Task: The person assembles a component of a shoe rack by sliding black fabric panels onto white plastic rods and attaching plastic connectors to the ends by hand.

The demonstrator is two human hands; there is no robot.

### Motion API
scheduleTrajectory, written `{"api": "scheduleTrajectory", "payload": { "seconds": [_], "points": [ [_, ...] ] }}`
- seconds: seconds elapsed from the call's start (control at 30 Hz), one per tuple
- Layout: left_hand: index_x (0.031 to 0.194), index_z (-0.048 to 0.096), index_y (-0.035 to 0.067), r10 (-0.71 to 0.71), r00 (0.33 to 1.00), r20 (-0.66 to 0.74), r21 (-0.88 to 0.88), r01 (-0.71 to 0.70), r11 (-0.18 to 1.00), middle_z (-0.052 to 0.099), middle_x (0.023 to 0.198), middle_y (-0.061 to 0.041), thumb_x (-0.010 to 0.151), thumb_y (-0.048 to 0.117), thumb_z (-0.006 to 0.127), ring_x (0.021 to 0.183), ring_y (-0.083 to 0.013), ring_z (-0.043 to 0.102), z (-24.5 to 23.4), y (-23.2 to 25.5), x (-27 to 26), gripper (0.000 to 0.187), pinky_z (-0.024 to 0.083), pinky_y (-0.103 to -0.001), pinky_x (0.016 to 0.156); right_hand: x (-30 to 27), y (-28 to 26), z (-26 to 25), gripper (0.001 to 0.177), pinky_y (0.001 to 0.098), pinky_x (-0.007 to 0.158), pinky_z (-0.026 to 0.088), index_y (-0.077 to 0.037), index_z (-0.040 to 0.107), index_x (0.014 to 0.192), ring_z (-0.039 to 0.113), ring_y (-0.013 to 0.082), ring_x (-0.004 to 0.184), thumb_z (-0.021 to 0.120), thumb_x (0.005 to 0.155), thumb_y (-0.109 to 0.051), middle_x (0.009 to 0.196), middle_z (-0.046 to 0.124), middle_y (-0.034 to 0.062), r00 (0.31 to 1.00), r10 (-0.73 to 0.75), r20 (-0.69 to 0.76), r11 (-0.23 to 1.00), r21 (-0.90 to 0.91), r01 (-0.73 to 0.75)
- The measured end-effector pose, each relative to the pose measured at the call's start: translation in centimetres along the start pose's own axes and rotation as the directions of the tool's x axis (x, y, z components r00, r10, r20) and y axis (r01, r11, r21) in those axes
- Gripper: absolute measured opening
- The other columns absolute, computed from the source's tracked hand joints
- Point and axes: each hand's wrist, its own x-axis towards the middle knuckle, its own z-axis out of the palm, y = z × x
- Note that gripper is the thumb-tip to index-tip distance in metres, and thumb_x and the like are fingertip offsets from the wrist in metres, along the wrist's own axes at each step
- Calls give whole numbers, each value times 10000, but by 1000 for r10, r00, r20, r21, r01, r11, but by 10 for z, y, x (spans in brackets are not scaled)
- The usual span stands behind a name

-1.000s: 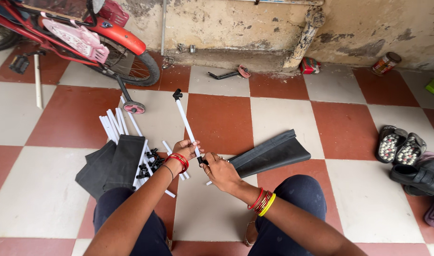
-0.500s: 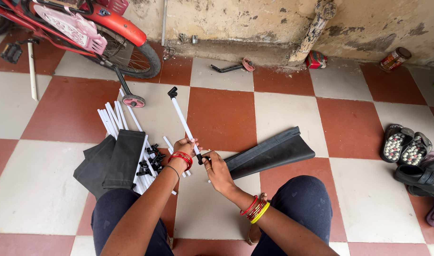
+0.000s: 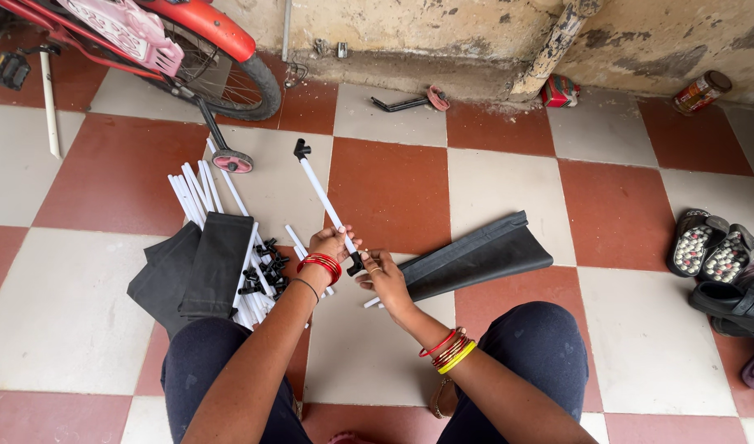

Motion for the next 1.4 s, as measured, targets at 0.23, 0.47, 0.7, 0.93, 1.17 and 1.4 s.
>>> {"api": "scheduleTrajectory", "payload": {
  "seconds": [0.23, 0.47, 0.7, 0.93, 1.17, 1.4],
  "points": [
    [1015, 669, -14, 22, 998, -65, -21, -23, 1000, 711, 921, -108, 973, 139, 664, 834, -264, 752, 3, 8, -17, 159, 661, -374, 783, -47, -45, 10, 520, 441, 738, 572, -8, 501, 1268, 671, 375, 905, 747, 855, -206, 1154, 546, 206, 717, -609, 339, 236, -785, 572],
    [1005, 684, -7, 22, 997, -69, 28, -20, 999, 705, 905, -106, 994, 129, 630, 803, -253, 750, 9, 11, -32, 146, 656, -375, 766, -35, -33, 5, 271, 451, 693, 595, -52, 551, 1076, 715, 339, 769, 715, 902, -180, 1086, 594, 190, 590, -593, 548, -149, -795, 588],
    [1032, 678, -29, -18, 995, -95, 52, 23, 998, 693, 900, -123, 1006, 120, 620, 756, -270, 723, 5, 8, -18, 162, 657, -379, 739, -32, -29, 11, 316, 473, 629, 576, 22, 529, 1082, 695, 398, 736, 711, 908, -170, 985, 685, 216, 729, -580, 365, 196, -806, 559],
    [1040, 657, -25, -75, 992, -99, 0, 76, 997, 713, 948, -128, 990, 122, 628, 821, -290, 757, 3, 7, -11, 158, 669, -385, 796, 27, 8, -17, 279, 343, 748, 598, -38, 536, 1188, 736, 255, 822, 356, 1059, -207, 1008, 726, 244, 985, 54, 163, 984, 156, -80],
    [1059, 670, -24, -45, 997, -66, 1, 46, 999, 707, 967, -123, 998, 135, 625, 863, -285, 756, 2, 6, -5, 177, 660, -364, 803, 23, 8, -13, 334, 315, 824, 585, -81, 532, 1294, 738, 228, 964, 346, 1062, -235, 1154, 691, 111, 998, 50, 41, 999, -7, -50],
    [1056, 678, -8, 1, 995, -99, -11, -2, 1000, 711, 964, -117, 991, 140, 655, 842, -254, 750, -2, 7, -7, 163, 658, -353, 807, -34, -39, 8, 369, 375, 843, 565, -22, 512, 1326, 700, 297, 1024, 569, 1084, -295, 1272, 603, 179, 794, -602, 89, 555, -668, 496]
  ]
}}
